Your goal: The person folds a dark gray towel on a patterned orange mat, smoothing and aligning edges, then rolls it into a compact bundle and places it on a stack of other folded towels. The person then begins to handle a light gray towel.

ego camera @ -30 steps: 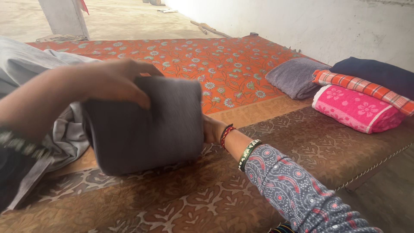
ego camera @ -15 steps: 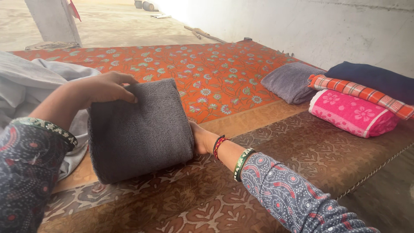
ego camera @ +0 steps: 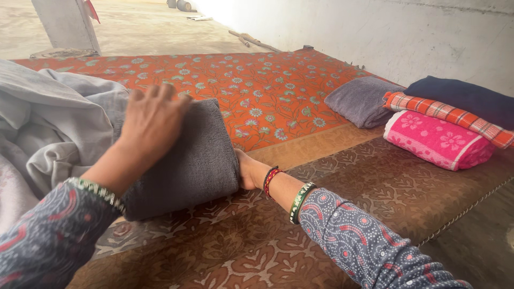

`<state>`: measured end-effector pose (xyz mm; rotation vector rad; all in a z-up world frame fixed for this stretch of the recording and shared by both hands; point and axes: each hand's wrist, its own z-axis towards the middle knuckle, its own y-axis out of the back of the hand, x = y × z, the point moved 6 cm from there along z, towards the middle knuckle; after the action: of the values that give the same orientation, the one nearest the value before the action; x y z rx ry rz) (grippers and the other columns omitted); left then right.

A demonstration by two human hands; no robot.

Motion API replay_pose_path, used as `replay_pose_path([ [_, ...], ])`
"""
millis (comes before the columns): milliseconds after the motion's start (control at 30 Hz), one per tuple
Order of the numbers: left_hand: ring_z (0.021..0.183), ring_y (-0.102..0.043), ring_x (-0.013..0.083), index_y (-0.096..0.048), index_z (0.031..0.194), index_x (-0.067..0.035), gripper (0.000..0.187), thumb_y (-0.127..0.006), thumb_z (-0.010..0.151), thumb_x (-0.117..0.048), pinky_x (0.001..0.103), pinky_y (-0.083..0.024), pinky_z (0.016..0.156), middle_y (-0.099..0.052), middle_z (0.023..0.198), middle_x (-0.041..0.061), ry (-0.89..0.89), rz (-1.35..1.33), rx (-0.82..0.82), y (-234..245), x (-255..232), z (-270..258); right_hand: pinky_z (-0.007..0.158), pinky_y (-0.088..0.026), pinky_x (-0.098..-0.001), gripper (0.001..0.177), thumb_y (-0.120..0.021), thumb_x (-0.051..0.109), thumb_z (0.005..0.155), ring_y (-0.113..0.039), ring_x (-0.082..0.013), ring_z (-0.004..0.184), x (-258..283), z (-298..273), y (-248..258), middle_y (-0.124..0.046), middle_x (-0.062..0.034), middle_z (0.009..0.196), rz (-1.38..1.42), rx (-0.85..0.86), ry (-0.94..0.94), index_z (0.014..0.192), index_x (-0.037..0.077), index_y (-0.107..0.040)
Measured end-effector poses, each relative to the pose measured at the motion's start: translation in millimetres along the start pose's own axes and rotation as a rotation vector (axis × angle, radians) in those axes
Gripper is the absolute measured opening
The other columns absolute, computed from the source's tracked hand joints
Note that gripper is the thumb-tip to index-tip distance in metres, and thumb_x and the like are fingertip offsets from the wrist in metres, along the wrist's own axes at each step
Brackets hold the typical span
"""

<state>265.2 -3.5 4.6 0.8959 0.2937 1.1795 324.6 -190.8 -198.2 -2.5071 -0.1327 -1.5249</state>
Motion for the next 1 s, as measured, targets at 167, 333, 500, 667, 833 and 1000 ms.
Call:
replay_pose_path([
  [167, 0.128, -0.052, 0.0368, -0.047, 0.15, -0.022, 0.067, -0.042, 0.097, -0.063, 0.061, -0.04, 0.1, -0.055, 0.142, 0.016, 0.052, -0.285, 0.19, -23.9, -15.1, -23.5, 0.108, -0.045, -0.048, 0.069, -0.035, 0.054, 0.101, -0.055, -0.0316, 0.133, 15.1, -24.1, -27.2, -0.052, -0.0181, 0.149, 0.02, 0.158, 0.131, 0.146, 0.004, -0.048],
  [333, 0.147, -0.033, 0.0322, -0.026, 0.16, -0.03, 0.078, -0.028, 0.093, -0.071, 0.065, -0.025, 0.111, -0.03, 0.163, 0.012, 0.151, -0.283, 0.453, -54.9, -1.2, -27.5, 0.114, -0.037, -0.0541, 0.091, -0.026, 0.079, 0.089, -0.039, -0.0303, 0.146, 32.9, -52.7, -33.8, -0.039, -0.0094, 0.159, -0.114, -0.056, 0.149, 0.159, 0.021, -0.029],
  [500, 0.144, -0.039, 0.0333, -0.034, 0.158, -0.026, 0.073, -0.033, 0.098, -0.066, 0.064, -0.026, 0.112, -0.038, 0.159, 0.015, 0.102, -0.259, 0.298, -49.2, -5.7, -34.0, 0.118, -0.036, -0.0455, 0.11, -0.027, 0.087, 0.087, -0.046, -0.035, 0.145, 69.6, -86.9, -30.8, -0.049, -0.021, 0.155, -0.649, -0.17, 0.646, 0.159, 0.005, -0.036],
  [667, 0.145, -0.043, 0.0331, -0.048, 0.151, -0.03, 0.062, -0.039, 0.099, -0.061, 0.062, -0.027, 0.115, -0.047, 0.153, 0.014, 0.167, -0.277, 0.171, -35.7, 1.6, -43.4, 0.114, -0.038, -0.0473, 0.123, -0.044, 0.089, 0.074, -0.044, -0.038, 0.144, 70.0, -95.2, -32.7, -0.044, -0.0269, 0.153, -0.767, -0.187, 0.655, 0.158, 0.001, -0.025],
  [833, 0.146, -0.036, 0.0468, -0.055, 0.15, -0.029, 0.06, -0.049, 0.102, -0.064, 0.067, -0.03, 0.101, -0.04, 0.157, 0.027, 0.468, -0.259, 0.115, -29.7, 41.3, -73.8, 0.115, -0.037, -0.0469, 0.121, -0.052, 0.086, 0.074, -0.043, -0.0388, 0.144, 72.7, -89.2, -34.6, -0.044, -0.0278, 0.153, -0.879, -0.192, 0.695, 0.157, 0.001, -0.026],
  [1000, 0.129, -0.049, 0.0513, -0.038, 0.156, -0.022, 0.072, -0.051, 0.096, -0.06, 0.056, -0.037, 0.107, -0.046, 0.142, 0.033, 0.678, -0.686, 0.141, -39.1, 48.7, -114.8, 0.114, -0.039, -0.0448, 0.114, -0.053, 0.079, 0.08, -0.048, -0.0353, 0.141, 70.2, -88.2, -33.0, -0.049, -0.0247, 0.151, -0.9, -0.185, 0.552, 0.158, 0.002, -0.023],
])
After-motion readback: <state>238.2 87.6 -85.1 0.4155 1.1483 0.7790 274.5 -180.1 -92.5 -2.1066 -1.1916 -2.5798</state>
